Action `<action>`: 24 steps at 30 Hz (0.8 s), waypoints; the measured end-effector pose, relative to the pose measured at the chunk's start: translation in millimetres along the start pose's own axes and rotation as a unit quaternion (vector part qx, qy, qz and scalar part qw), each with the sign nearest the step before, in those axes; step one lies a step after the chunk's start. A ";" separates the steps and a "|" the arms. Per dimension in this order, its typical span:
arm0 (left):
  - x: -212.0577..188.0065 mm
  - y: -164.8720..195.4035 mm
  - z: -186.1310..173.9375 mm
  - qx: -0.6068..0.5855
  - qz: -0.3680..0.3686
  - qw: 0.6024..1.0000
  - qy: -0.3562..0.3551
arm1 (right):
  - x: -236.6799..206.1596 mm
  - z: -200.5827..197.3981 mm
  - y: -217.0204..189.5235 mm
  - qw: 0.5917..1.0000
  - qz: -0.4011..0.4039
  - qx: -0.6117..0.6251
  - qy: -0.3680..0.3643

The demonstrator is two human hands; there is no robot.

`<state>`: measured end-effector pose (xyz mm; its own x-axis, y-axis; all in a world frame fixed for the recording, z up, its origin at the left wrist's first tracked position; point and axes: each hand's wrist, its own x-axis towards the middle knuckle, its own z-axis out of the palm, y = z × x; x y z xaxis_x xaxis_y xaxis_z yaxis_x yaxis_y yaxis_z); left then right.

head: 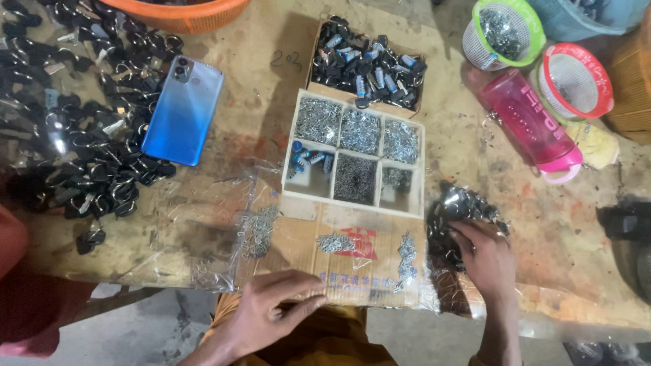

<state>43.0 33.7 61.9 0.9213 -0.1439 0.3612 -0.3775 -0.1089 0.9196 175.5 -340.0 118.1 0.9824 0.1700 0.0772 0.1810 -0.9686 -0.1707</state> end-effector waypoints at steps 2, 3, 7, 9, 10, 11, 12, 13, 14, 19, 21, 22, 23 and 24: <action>14.1 1.3 -11.6 0.060 -0.005 0.998 -0.008 | -10.6 5.2 2.8 0.995 -0.038 0.005 0.091; 24.5 2.4 -20.0 0.090 -0.007 0.996 -0.013 | -14.5 6.4 2.7 0.989 -0.058 0.007 0.136; 77.9 15.3 -55.8 0.253 -0.007 0.967 0.013 | -26.0 8.0 -4.5 0.953 0.099 0.245 0.147; 106.5 22.0 -67.6 0.328 -0.028 0.944 0.001 | -30.2 10.3 -11.3 0.909 0.093 0.380 0.143; 118.8 24.7 -69.7 0.361 -0.039 0.932 -0.007 | -31.6 12.0 -15.5 0.905 0.071 0.401 0.122; 129.6 26.2 -70.3 0.394 -0.051 0.917 -0.014 | -31.7 14.6 -20.4 0.900 0.048 0.421 0.099; 139.3 26.8 -70.7 0.415 -0.046 0.908 -0.031 | -30.4 17.6 -26.3 0.894 0.024 0.441 0.076; 147.2 25.9 -70.1 0.434 -0.043 0.899 -0.049 | -28.4 20.7 -32.9 0.881 0.026 0.470 0.042; 153.8 24.2 -69.3 0.452 -0.039 0.889 -0.067 | -24.8 24.2 -40.8 0.866 0.027 0.499 0.009; 172.2 8.5 -63.8 0.525 -0.083 0.836 -0.139 | -8.6 21.1 -84.5 0.972 -0.015 0.224 -0.070; 175.3 4.6 -63.7 0.509 -0.090 0.844 -0.141 | -4.6 6.7 -98.0 0.995 0.019 0.004 -0.096; 176.9 3.5 -63.0 0.489 -0.095 0.856 -0.135 | -0.6 -2.3 -102.9 0.997 -0.041 0.015 -0.056; 178.7 2.8 -62.3 0.470 -0.098 0.867 -0.129 | 5.3 -11.8 -106.3 0.994 -0.101 0.025 -0.015; 180.2 2.4 -60.7 0.460 -0.096 0.874 -0.123 | 13.0 -20.4 -109.8 0.986 -0.159 0.036 0.027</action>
<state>213.8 67.2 138.6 0.9706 -0.2314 0.0661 -0.2380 -0.8825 0.4057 167.4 -235.1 157.9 0.8723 0.4505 0.1899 0.4834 -0.8527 -0.1978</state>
